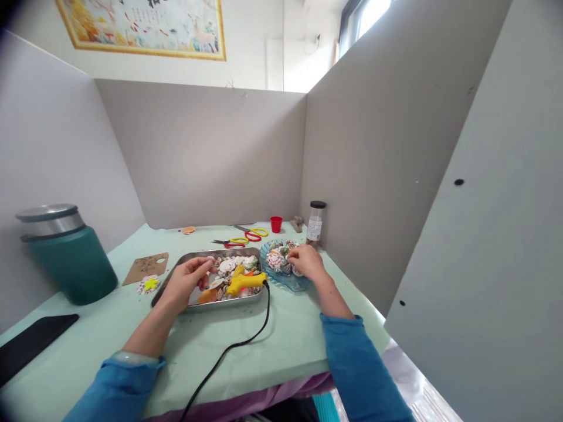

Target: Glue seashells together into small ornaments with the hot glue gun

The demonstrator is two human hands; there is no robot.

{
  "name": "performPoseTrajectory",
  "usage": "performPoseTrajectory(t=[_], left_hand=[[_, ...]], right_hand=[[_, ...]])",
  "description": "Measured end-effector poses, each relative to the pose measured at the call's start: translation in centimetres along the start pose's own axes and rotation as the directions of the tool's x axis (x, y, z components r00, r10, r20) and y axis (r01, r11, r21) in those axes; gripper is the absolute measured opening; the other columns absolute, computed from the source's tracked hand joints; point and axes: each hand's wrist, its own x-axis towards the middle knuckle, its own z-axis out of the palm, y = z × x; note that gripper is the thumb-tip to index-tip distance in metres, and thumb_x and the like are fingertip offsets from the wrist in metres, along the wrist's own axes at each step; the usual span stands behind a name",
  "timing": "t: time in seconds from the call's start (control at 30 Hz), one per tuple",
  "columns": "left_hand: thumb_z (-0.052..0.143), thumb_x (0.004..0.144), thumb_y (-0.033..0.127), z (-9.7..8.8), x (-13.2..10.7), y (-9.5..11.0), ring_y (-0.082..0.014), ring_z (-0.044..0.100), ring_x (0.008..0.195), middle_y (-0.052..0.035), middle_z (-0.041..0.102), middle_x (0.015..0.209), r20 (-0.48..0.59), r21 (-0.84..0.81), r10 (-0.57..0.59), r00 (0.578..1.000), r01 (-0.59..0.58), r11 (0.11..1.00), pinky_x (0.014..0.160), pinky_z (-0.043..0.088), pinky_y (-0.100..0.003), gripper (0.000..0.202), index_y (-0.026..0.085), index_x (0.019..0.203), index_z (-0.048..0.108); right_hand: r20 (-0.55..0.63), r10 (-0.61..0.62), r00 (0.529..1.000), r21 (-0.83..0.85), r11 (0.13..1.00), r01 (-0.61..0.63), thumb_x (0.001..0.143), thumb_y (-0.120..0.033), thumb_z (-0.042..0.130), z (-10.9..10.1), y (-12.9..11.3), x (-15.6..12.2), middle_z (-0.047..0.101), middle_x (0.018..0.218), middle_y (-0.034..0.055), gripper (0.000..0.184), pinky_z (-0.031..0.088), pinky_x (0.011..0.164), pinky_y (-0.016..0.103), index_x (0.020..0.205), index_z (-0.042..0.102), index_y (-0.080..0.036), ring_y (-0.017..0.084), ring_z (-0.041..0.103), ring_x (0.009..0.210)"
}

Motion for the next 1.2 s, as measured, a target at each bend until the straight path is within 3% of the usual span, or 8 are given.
performPoseTrajectory(t=[0.4, 0.9, 1.03, 1.13, 1.2], left_hand=[[0.071, 0.061, 0.049, -0.1, 0.1, -0.2, -0.0063, 0.043, 0.038, -0.0026, 0.063, 0.064, 0.012, -0.004, 0.000, 1.000, 0.000, 1.000, 0.038, 0.035, -0.019, 0.040, 0.013, 0.076, 0.061], [0.071, 0.060, 0.046, -0.1, 0.0, 0.0, -0.0064, 0.044, 0.038, -0.0026, 0.064, 0.066, -0.001, -0.021, -0.008, 1.000, 0.008, 1.000, 0.039, 0.034, -0.020, 0.039, 0.013, 0.078, 0.063], [0.064, 0.058, 0.029, -0.8, 0.4, 0.0, -0.0077, 0.045, 0.040, -0.0002, 0.062, 0.059, -0.127, -0.092, -0.019, 0.992, 0.008, 0.996, 0.041, 0.036, -0.020, 0.027, 0.013, 0.080, 0.063], [0.054, 0.054, 0.019, -1.6, 0.9, -0.1, -0.0087, 0.045, 0.041, 0.0033, 0.052, 0.045, -0.270, -0.159, 0.000, 0.963, -0.044, 0.986, 0.042, 0.035, -0.020, 0.011, 0.016, 0.064, 0.058], [0.050, 0.052, 0.018, -2.1, 1.1, 0.0, -0.0091, 0.045, 0.041, 0.0031, 0.051, 0.047, -0.302, -0.237, 0.018, 0.953, -0.094, 0.967, 0.042, 0.036, -0.021, 0.006, 0.017, 0.057, 0.052]], right_hand=[[0.014, -0.040, 0.999, -0.196, 0.980, 0.042, 0.070, -0.025, 0.063, 0.3, -0.6, -0.5, 0.064, 0.078, 0.0032, 0.011, 0.036, 0.063, 0.023, 0.069, 0.074, -0.027, 0.018, 0.053, 0.081], [-0.019, -0.032, 0.999, -0.211, 0.977, 0.027, 0.079, -0.022, 0.055, 0.1, -1.1, -0.6, 0.064, 0.082, 0.0051, 0.018, 0.034, 0.059, 0.024, 0.074, 0.073, -0.024, 0.018, 0.056, 0.079], [-0.083, -0.012, 0.996, -0.173, 0.985, -0.003, 0.086, -0.027, 0.047, 0.1, -1.2, -0.5, 0.065, 0.089, 0.0061, 0.025, 0.036, 0.061, 0.025, 0.087, 0.072, -0.023, 0.017, 0.057, 0.078], [-0.171, -0.020, 0.985, -0.070, 0.997, 0.008, 0.086, -0.029, 0.046, 0.0, -1.6, -0.5, 0.066, 0.091, 0.0065, 0.026, 0.039, 0.067, 0.026, 0.089, 0.071, -0.021, 0.018, 0.058, 0.080], [-0.212, -0.039, 0.976, 0.052, 0.997, 0.051, 0.086, -0.031, 0.047, -0.3, -2.7, -0.7, 0.066, 0.090, 0.0063, 0.026, 0.040, 0.070, 0.028, 0.086, 0.071, -0.019, 0.019, 0.059, 0.080]])
